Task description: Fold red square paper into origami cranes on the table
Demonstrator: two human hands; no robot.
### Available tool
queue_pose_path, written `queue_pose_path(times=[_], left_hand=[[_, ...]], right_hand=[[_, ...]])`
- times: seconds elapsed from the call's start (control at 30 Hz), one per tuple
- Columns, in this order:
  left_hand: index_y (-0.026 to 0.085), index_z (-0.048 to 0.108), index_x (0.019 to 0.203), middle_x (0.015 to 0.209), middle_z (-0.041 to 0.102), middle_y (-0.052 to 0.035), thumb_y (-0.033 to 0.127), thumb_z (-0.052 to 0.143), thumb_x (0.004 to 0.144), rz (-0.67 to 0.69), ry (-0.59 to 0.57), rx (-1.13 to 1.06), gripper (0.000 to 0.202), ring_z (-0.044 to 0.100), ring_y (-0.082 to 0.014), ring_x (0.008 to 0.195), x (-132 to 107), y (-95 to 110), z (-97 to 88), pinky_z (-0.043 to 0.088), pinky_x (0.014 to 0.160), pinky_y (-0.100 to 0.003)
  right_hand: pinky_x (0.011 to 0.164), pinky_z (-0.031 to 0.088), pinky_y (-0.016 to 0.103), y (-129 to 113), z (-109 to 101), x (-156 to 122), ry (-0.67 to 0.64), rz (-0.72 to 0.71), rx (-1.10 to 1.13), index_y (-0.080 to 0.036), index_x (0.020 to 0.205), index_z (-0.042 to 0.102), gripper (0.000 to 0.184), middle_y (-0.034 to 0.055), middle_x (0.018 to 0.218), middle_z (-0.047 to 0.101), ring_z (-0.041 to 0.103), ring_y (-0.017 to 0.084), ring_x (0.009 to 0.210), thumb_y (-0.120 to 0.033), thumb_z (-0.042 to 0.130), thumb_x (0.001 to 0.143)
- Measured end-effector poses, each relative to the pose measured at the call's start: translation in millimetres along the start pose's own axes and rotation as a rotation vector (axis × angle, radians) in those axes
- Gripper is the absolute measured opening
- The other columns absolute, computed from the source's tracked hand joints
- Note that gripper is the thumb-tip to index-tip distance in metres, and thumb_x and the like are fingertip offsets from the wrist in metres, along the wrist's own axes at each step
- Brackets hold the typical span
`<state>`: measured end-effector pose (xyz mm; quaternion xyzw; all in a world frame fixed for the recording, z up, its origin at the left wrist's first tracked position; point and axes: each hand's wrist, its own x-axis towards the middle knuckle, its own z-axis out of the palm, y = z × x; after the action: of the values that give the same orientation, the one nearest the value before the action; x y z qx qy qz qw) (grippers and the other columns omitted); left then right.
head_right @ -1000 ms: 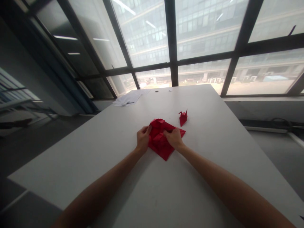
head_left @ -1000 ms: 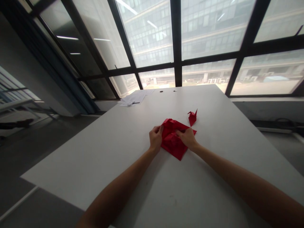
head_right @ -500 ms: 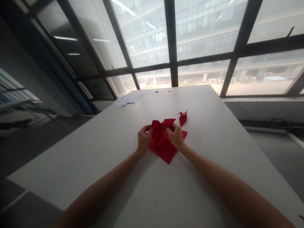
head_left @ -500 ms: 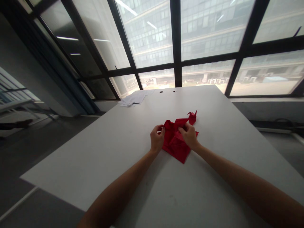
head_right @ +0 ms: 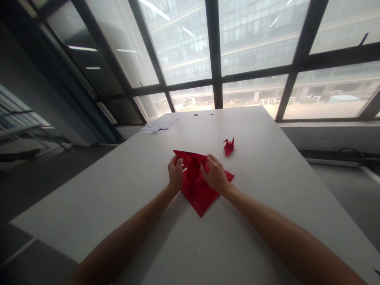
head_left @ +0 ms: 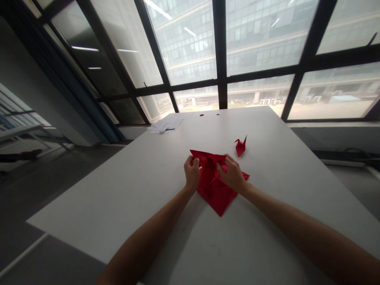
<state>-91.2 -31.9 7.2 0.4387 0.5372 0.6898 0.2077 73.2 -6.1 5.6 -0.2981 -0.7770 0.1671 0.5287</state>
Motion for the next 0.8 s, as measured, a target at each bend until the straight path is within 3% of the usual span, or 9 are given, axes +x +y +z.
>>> queue_pose_path(times=[0.03, 0.13, 0.2, 0.3, 0.4, 0.5, 0.57, 0.67, 0.8], left_hand=[[0.020, 0.055, 0.089, 0.083, 0.063, -0.0002, 0.032, 0.057, 0.086, -0.018, -0.012, -0.028, 0.013, 0.059, -0.0126, 0.067, 1, -1, 0.8, 0.050, 0.059, -0.023], [0.024, 0.052, 0.112, 0.103, 0.064, -0.0043, 0.039, 0.065, 0.083, -0.081, -0.060, -0.104, 0.035, 0.065, -0.0143, 0.076, 3, 0, 2.7, 0.053, 0.062, -0.024], [0.023, 0.054, 0.113, 0.099, 0.064, -0.0041, 0.046, 0.067, 0.082, -0.097, -0.076, -0.126, 0.040, 0.065, -0.0141, 0.075, 5, 1, 2.9, 0.054, 0.063, -0.025], [0.018, 0.061, 0.095, 0.084, 0.064, -0.0016, 0.047, 0.069, 0.080, -0.111, -0.046, -0.171, 0.034, 0.064, -0.0131, 0.070, 8, -1, 1.7, 0.055, 0.067, -0.027], [0.016, 0.060, 0.080, 0.075, 0.063, -0.0005, 0.043, 0.064, 0.080, -0.164, 0.021, -0.223, 0.027, 0.062, -0.0120, 0.066, 11, -6, -0.1, 0.055, 0.067, -0.028], [0.017, 0.059, 0.082, 0.075, 0.064, -0.0012, 0.041, 0.054, 0.080, -0.199, 0.072, -0.241, 0.025, 0.063, -0.0127, 0.064, 13, -10, -1.2, 0.054, 0.063, -0.028], [0.017, 0.058, 0.082, 0.075, 0.065, -0.0026, 0.042, 0.049, 0.079, -0.211, 0.070, -0.240, 0.027, 0.064, -0.0141, 0.063, 13, -10, -1.6, 0.053, 0.059, -0.028], [0.017, 0.058, 0.080, 0.072, 0.064, -0.0027, 0.041, 0.049, 0.078, -0.191, 0.028, -0.210, 0.025, 0.063, -0.0151, 0.061, 11, -7, -2.0, 0.052, 0.056, -0.028], [0.018, 0.056, 0.077, 0.072, 0.062, 0.0002, 0.029, 0.061, 0.074, -0.107, -0.043, -0.123, 0.013, 0.062, -0.0139, 0.064, 2, 1, -1.2, 0.053, 0.059, -0.025]], right_hand=[[0.083, 0.051, 0.035, 1, 0, 0, -0.018, -0.028, -0.022, -0.022, 0.095, 0.063, 0.014, 0.0081, 0.096, 0.065, 0.061, 0.022, 0.090, -0.018, 0.050, 0.093], [0.090, 0.049, 0.039, 3, -2, 3, -0.133, -0.165, -0.134, -0.022, 0.097, 0.065, 0.018, 0.0094, 0.104, 0.067, 0.060, 0.024, 0.099, -0.015, 0.049, 0.094], [0.093, 0.047, 0.042, 3, -3, 4, -0.209, -0.246, -0.214, -0.022, 0.097, 0.065, 0.019, 0.0101, 0.112, 0.067, 0.059, 0.025, 0.106, -0.013, 0.049, 0.093], [0.097, 0.045, 0.043, 2, -3, 5, -0.247, -0.291, -0.227, -0.022, 0.098, 0.066, 0.020, 0.0100, 0.122, 0.065, 0.057, 0.026, 0.115, -0.011, 0.050, 0.093], [0.092, 0.048, 0.040, 6, 1, 3, -0.108, -0.136, -0.086, -0.022, 0.096, 0.067, 0.016, 0.0098, 0.112, 0.067, 0.060, 0.024, 0.106, -0.017, 0.052, 0.093], [0.075, 0.052, 0.034, 14, 5, 3, 0.071, 0.154, 0.146, -0.020, 0.087, 0.068, 0.013, 0.0070, 0.090, 0.069, 0.063, 0.021, 0.083, -0.027, 0.057, 0.090], [0.065, 0.050, 0.031, 19, 6, 4, 0.123, 0.293, 0.285, -0.019, 0.083, 0.067, 0.017, 0.0040, 0.078, 0.068, 0.062, 0.019, 0.071, -0.032, 0.058, 0.088], [0.061, 0.047, 0.029, 23, 5, 6, 0.165, 0.368, 0.358, -0.018, 0.080, 0.067, 0.019, 0.0021, 0.071, 0.068, 0.060, 0.018, 0.066, -0.034, 0.060, 0.086], [0.063, 0.049, 0.030, 24, 2, 7, 0.217, 0.368, 0.317, -0.018, 0.083, 0.065, 0.015, 0.0035, 0.076, 0.069, 0.061, 0.019, 0.068, -0.031, 0.058, 0.086]])
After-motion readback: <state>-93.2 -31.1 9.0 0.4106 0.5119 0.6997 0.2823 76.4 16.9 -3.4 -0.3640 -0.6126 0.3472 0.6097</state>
